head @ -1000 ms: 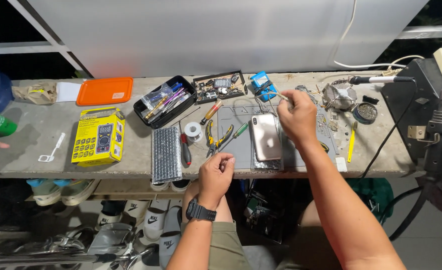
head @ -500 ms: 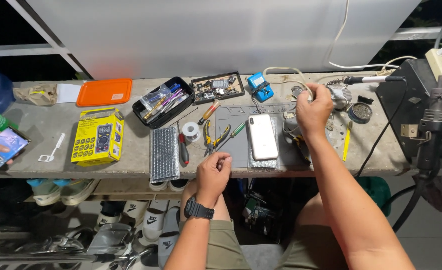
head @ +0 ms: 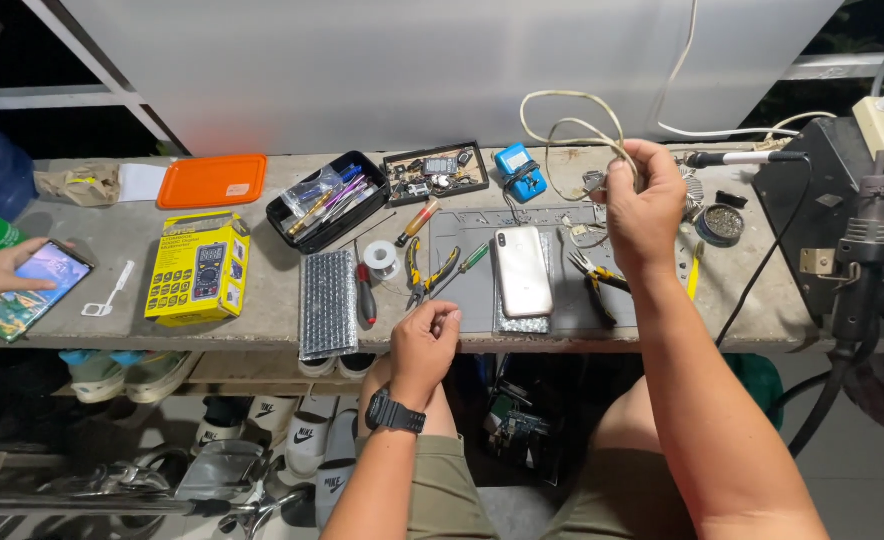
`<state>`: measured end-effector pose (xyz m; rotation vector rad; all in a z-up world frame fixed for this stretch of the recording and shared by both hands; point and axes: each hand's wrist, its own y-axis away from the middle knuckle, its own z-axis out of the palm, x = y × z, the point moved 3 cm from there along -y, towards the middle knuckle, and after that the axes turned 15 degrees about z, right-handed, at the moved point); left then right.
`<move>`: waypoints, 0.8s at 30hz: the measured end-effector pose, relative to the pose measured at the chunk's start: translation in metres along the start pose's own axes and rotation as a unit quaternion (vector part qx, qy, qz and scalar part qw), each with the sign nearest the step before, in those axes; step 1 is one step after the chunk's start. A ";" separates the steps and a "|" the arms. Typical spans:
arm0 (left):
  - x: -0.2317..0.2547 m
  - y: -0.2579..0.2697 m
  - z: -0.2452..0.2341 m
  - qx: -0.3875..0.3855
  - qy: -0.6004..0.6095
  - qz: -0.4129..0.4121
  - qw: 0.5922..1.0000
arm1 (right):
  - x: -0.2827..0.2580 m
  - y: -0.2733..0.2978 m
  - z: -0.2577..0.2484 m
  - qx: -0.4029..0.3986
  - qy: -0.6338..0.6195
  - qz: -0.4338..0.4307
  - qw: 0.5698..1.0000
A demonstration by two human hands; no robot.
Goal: Organizing an electronics workbench by inspecting tools like a multimeter and coiling cables.
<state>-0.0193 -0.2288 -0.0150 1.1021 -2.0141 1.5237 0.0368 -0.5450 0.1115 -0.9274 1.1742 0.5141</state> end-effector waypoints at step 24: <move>0.050 0.066 -0.090 0.244 0.465 -0.246 0.815 | -0.052 0.228 0.064 -0.354 0.095 0.231 0.901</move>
